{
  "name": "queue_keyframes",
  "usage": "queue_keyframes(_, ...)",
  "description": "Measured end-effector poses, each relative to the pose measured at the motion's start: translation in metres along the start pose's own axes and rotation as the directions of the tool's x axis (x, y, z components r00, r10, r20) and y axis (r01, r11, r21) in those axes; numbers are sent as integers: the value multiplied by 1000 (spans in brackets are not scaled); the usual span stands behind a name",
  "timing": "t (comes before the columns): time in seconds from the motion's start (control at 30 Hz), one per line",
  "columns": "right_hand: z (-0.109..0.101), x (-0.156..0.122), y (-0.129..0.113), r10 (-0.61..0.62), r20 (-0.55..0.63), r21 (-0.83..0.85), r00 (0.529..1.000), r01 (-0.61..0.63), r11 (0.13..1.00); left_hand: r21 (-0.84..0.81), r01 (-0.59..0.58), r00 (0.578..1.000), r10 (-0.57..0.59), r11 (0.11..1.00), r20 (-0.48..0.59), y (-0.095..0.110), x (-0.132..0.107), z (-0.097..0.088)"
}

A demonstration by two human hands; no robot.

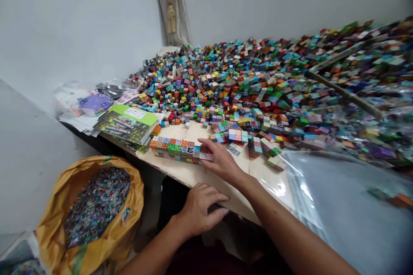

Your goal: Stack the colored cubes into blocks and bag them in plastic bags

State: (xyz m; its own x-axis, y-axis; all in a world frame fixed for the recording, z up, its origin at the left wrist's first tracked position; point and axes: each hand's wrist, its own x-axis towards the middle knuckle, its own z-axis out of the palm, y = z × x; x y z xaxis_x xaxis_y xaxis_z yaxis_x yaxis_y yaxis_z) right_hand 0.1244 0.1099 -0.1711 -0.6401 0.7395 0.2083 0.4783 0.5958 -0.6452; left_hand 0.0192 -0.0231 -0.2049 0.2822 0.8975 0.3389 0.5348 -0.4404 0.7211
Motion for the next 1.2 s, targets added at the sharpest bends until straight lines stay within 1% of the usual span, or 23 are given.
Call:
queue_keyframes(0.13, 0, 0, 1, 16, -5, 42, 1000, -16, 999, -15, -18, 1000, 18, 1000, -25, 0, -1, 2)
queue_keyframes(0.3, 1, -2, 7, 6, -12, 113, 1000, -5, 994, -39, -22, 998, 20, 999, -60, -1, 0, 2)
queue_keyframes(0.4, 5, 0, 9, 6, -20, 105, 1000, -4, 994, -35, -30, 998, 28, 999, -61, 0, 0, 2)
queue_keyframes(0.5, 5, 1, 4, 12, -24, 73, 1000, -11, 997, -33, -46, 997, 45, 998, -57, 1, -2, 3)
queue_keyframes(0.57, -2, -1, 1, -28, -38, 63, 999, 31, 998, -21, -43, 998, 42, 999, -50, 2, -2, 3)
queue_keyframes(0.6, -9, -4, 1, -61, -59, 51, 996, 64, 997, -15, -41, 998, 40, 999, -45, 1, -2, 2)
queue_keyframes(0.67, -29, -17, 5, -106, -129, -7, 986, 106, 994, -14, -50, 998, 49, 999, -32, 1, -1, 1)
queue_keyframes(0.7, -41, -26, 10, -101, -178, -54, 979, 93, 994, -19, -60, 998, 60, 998, -25, 1, -1, 1)
queue_keyframes(0.73, -54, -38, 17, -75, -229, -108, 970, 51, 993, -25, -70, 997, 70, 997, -19, 0, -1, 1)
queue_keyframes(0.77, -67, -51, 26, -29, -284, -167, 958, -19, 986, -31, -77, 997, 76, 997, -17, 0, -1, 1)
queue_keyframes(0.83, -88, -78, 48, 119, -360, -266, 925, -224, 938, -32, -70, 998, 69, 997, -12, 0, -1, 2)
queue_keyframes(0.87, -95, -90, 61, 200, -391, -304, 898, -332, 893, -28, -60, 998, 59, 998, -13, 0, -1, 2)
queue_keyframes(0.9, -99, -100, 73, 267, -393, -343, 880, -409, 845, -24, -50, 999, 50, 998, -16, 0, -2, 3)
queue_keyframes(0.93, -100, -109, 84, 296, -378, -378, 877, -438, 816, -19, -42, 999, 42, 999, -20, 0, -2, 4)
queue_keyframes(0.97, -99, -115, 94, 300, -357, -404, 884, -436, 804, -15, -36, 999, 35, 999, -26, 1, -2, 5)
queue_keyframes(1.03, -94, -120, 106, 279, -315, -415, 907, -397, 819, -9, -26, 999, 26, 1000, -33, 2, -2, 6)
queue_keyframes(1.07, -90, -119, 109, 274, -305, -400, 912, -384, 832, -5, -23, 999, 22, 1000, -35, 3, -2, 6)
queue_keyframes(1.13, -85, -113, 105, 312, -296, -333, 903, -404, 852, 4, -13, 999, 14, 1000, -40, 4, -2, 6)
queue_keyframes(1.2, -82, -102, 90, 380, -283, -214, 880, -445, 870, 6, -6, 999, 6, 1000, -51, 4, -2, 6)
